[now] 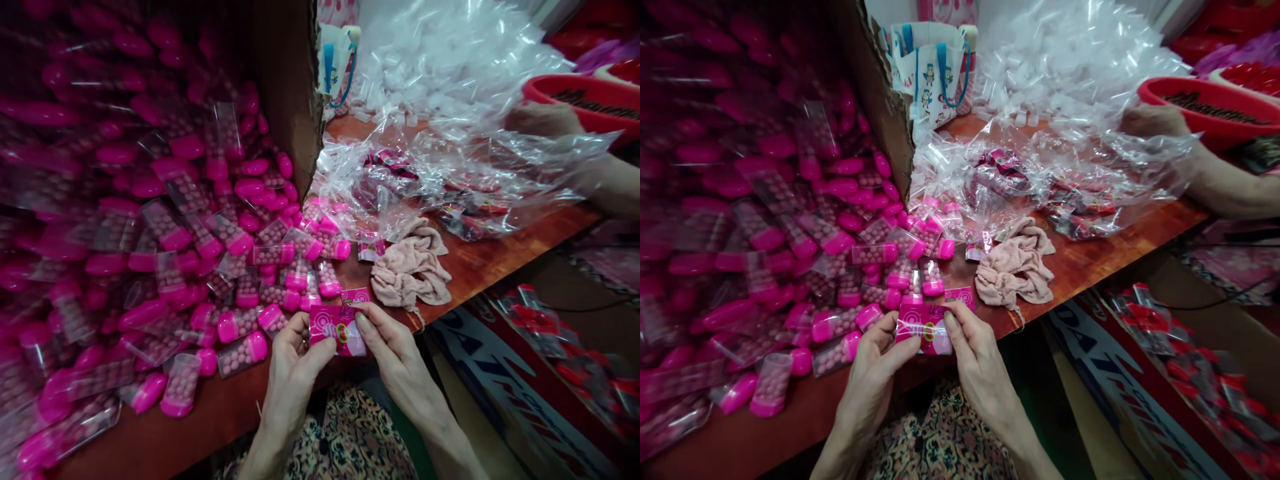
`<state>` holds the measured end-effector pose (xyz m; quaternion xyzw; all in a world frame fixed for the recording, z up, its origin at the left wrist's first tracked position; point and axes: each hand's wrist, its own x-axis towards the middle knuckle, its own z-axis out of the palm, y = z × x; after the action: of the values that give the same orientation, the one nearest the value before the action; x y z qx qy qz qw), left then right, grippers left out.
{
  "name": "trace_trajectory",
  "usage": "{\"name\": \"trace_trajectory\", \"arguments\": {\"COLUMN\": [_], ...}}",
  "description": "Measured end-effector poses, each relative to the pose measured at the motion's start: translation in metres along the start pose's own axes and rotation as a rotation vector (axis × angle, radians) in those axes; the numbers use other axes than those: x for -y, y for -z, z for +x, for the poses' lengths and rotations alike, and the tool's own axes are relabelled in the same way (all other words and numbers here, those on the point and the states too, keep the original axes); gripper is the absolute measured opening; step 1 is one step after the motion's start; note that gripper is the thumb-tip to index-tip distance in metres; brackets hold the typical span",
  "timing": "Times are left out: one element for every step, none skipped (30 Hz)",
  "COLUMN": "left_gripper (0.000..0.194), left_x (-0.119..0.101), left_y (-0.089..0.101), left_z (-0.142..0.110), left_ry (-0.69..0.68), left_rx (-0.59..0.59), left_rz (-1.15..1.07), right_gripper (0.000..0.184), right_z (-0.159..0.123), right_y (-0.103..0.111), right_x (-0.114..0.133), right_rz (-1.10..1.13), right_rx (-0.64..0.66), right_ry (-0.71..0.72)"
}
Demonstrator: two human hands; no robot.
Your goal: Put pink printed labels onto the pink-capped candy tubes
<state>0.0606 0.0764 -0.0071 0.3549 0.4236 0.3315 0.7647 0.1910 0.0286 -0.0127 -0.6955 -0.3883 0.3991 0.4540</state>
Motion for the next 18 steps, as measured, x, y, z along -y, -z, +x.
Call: {"name": "trace_trajectory", "arguments": {"left_gripper": [0.021,0.023,0.026,0.028,0.031,0.035,0.039,0.045,0.051,0.054,0.054,0.050,0.044,0.037,0.031,0.029,0.030,0.031], "left_x": [-0.002,-0.003,-0.004,-0.006,-0.007,-0.008,-0.009,-0.010,-0.010,-0.011,-0.011,-0.010,-0.009,-0.007,-0.005,-0.003,-0.001,0.001], "left_y": [0.002,0.004,0.005,0.007,0.008,0.009,0.011,0.013,0.014,0.016,0.016,0.017,0.016,0.015,0.014,0.011,0.009,0.007], "left_z": [0.000,0.001,0.001,0.001,0.001,0.000,0.000,-0.001,-0.001,-0.002,-0.002,-0.001,-0.001,0.000,0.002,0.003,0.004,0.005], "left_ry": [-0.031,-0.064,-0.094,-0.113,-0.119,-0.110,-0.097,-0.086,-0.077,-0.064,-0.048,-0.031,-0.016,-0.011,-0.029,-0.067,-0.121,-0.176], "left_rx": [-0.008,-0.032,-0.064,-0.090,-0.093,-0.067,-0.019,0.038,0.087,0.118,0.123,0.102,0.059,-0.001,-0.079,-0.158,-0.228,-0.280], "left_rz": [0.073,0.152,0.223,0.270,0.283,0.257,0.197,0.124,0.060,0.017,-0.002,0.005,0.035,0.085,0.151,0.226,0.302,0.371], "right_gripper": [0.026,0.025,0.024,0.024,0.024,0.024,0.023,0.023,0.022,0.021,0.021,0.021,0.021,0.021,0.022,0.023,0.024,0.025], "right_z": [-0.001,-0.002,-0.002,-0.002,-0.002,-0.001,0.000,0.000,0.001,0.001,0.001,0.000,-0.001,-0.002,-0.003,-0.004,-0.005,-0.005], "right_y": [0.000,-0.001,-0.002,-0.004,-0.005,-0.006,-0.007,-0.007,-0.006,-0.005,-0.004,-0.003,-0.002,-0.002,-0.001,-0.002,-0.002,-0.003], "right_x": [0.001,0.002,0.003,0.004,0.005,0.006,0.006,0.006,0.006,0.005,0.004,0.004,0.003,0.003,0.003,0.004,0.005,0.007], "right_rz": [-0.075,-0.136,-0.183,-0.217,-0.239,-0.250,-0.256,-0.258,-0.261,-0.264,-0.268,-0.273,-0.278,-0.282,-0.281,-0.274,-0.259,-0.237], "right_rx": [0.000,0.003,0.013,0.022,0.035,0.048,0.061,0.071,0.077,0.081,0.085,0.086,0.085,0.085,0.086,0.094,0.108,0.120], "right_ry": [0.063,0.130,0.190,0.242,0.282,0.308,0.317,0.317,0.314,0.313,0.311,0.309,0.307,0.299,0.283,0.257,0.224,0.186]}}
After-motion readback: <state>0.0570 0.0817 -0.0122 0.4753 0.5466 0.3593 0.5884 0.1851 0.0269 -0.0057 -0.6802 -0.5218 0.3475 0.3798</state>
